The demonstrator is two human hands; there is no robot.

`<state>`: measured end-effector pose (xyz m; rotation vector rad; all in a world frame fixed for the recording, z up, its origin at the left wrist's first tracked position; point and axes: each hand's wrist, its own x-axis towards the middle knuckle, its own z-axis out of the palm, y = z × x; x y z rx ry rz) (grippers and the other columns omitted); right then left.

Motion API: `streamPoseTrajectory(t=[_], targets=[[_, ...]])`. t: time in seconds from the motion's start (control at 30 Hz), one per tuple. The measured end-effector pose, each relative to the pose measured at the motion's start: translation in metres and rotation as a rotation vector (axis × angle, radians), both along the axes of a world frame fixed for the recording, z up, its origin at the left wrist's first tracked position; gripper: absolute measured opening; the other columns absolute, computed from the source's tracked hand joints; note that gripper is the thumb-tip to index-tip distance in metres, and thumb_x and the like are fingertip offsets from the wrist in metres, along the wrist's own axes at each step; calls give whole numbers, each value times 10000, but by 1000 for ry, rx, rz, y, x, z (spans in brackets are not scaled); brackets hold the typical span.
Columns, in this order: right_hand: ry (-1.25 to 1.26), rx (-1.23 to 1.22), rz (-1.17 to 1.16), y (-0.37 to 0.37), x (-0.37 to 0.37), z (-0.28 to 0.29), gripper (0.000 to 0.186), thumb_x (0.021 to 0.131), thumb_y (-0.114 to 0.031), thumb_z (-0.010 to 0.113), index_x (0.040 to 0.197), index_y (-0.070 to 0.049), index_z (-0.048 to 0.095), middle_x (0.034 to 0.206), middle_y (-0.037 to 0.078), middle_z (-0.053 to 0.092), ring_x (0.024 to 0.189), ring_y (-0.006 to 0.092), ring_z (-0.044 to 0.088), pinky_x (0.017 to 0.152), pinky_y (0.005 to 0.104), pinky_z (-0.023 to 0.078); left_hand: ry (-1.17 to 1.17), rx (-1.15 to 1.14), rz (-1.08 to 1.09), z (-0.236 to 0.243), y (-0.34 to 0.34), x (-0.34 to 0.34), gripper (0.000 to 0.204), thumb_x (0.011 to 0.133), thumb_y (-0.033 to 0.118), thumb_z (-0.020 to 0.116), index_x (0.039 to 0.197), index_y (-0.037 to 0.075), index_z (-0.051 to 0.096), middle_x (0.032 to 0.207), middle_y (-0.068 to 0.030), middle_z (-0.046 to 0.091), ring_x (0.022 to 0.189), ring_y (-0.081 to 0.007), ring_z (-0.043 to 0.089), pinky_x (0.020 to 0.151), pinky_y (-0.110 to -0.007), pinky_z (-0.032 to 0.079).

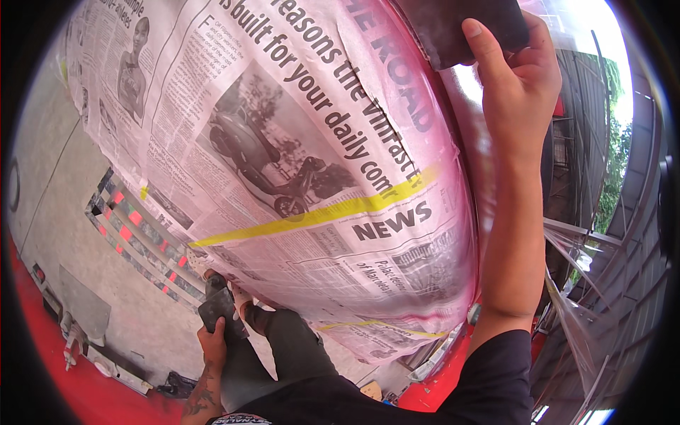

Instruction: Applying and smoothing body filler on a car part covered in masking newspaper.

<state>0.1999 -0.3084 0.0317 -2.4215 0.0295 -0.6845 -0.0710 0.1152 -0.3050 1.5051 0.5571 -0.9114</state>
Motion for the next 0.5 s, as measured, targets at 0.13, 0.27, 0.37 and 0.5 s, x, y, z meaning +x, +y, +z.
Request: streamPoseTrajectory(t=[0.13, 0.27, 0.37, 0.5], targets=[[-56, 28, -48, -15, 3, -13, 339, 816, 17, 643, 1144, 61, 569, 1047, 118, 647, 964, 159, 600, 853, 276, 471, 18, 11, -13, 2, -1, 2, 293, 929, 222, 648, 1034, -51, 672, 911, -57, 692, 809, -124, 605, 747, -286, 484], [-105, 21, -25, -13, 3, -18, 329, 820, 7, 646, 1136, 57, 567, 1032, 119, 647, 961, 159, 597, 860, 284, 466, 19, 17, -13, 2, -1, 2, 295, 929, 223, 649, 1035, -52, 674, 914, -58, 692, 811, -126, 607, 748, -287, 484], [35, 39, -54, -5, 1, -3, 307, 823, 1, 646, 1115, 56, 569, 1023, 122, 647, 948, 165, 599, 850, 295, 468, 4, 24, -21, 4, -2, 3, 296, 928, 224, 651, 1032, -52, 675, 914, -59, 693, 811, -127, 608, 747, -288, 484], [-149, -301, 39, -22, 5, -17, 290, 827, -5, 642, 1100, 59, 567, 1018, 124, 649, 919, 167, 605, 820, 293, 477, -10, 27, -21, 5, -3, 3, 297, 927, 225, 653, 1025, -54, 677, 902, -60, 693, 807, -129, 608, 741, -291, 484]])
